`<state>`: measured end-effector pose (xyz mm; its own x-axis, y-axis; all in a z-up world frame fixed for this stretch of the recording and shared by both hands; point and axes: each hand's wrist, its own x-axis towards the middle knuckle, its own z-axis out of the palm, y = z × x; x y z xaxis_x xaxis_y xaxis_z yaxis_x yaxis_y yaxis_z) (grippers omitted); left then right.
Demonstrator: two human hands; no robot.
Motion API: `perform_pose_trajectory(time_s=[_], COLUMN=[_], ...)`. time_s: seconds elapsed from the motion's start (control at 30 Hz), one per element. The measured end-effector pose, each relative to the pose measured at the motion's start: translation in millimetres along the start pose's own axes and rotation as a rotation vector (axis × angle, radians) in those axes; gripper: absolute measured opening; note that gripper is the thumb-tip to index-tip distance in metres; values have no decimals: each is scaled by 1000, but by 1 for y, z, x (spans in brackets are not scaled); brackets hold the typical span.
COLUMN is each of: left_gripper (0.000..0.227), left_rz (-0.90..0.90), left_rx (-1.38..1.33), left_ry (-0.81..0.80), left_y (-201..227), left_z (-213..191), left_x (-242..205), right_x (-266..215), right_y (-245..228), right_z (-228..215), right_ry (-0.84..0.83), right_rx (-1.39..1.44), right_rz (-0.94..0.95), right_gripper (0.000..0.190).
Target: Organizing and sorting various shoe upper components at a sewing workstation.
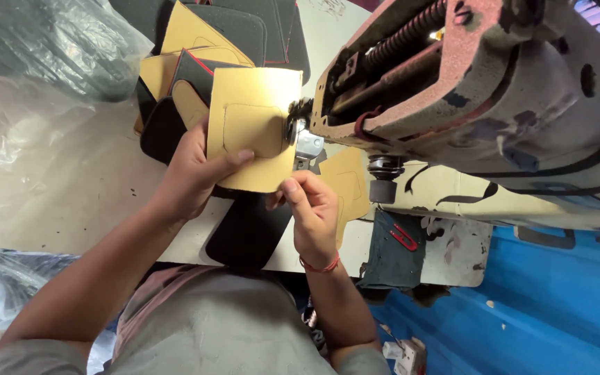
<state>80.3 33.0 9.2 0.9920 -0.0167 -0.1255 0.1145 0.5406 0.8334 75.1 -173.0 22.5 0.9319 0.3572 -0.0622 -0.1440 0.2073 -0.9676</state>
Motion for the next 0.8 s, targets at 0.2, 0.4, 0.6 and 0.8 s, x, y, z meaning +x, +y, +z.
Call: perform_pose_trajectory(time_s=[0.2,0.4,0.6,0.8], left_gripper=[65,61,64,55], left_rz=[70,106,95,29], left_rx=[34,158,21,-140], left_ry=[15,42,125,311], left_y=[17,27,20,11], left_z=[12,15,20,36], left_x=[13,26,27,8], right_x=[-27,-63,-75,-74], right_y=[35,79,86,86], right_z=[-11,-34,-37,-32], right_ry=[78,129,189,166], right_rx=[-64,-195,-234,-253], right_rz=[61,163,202,168], right_gripper=[12,14,14,14])
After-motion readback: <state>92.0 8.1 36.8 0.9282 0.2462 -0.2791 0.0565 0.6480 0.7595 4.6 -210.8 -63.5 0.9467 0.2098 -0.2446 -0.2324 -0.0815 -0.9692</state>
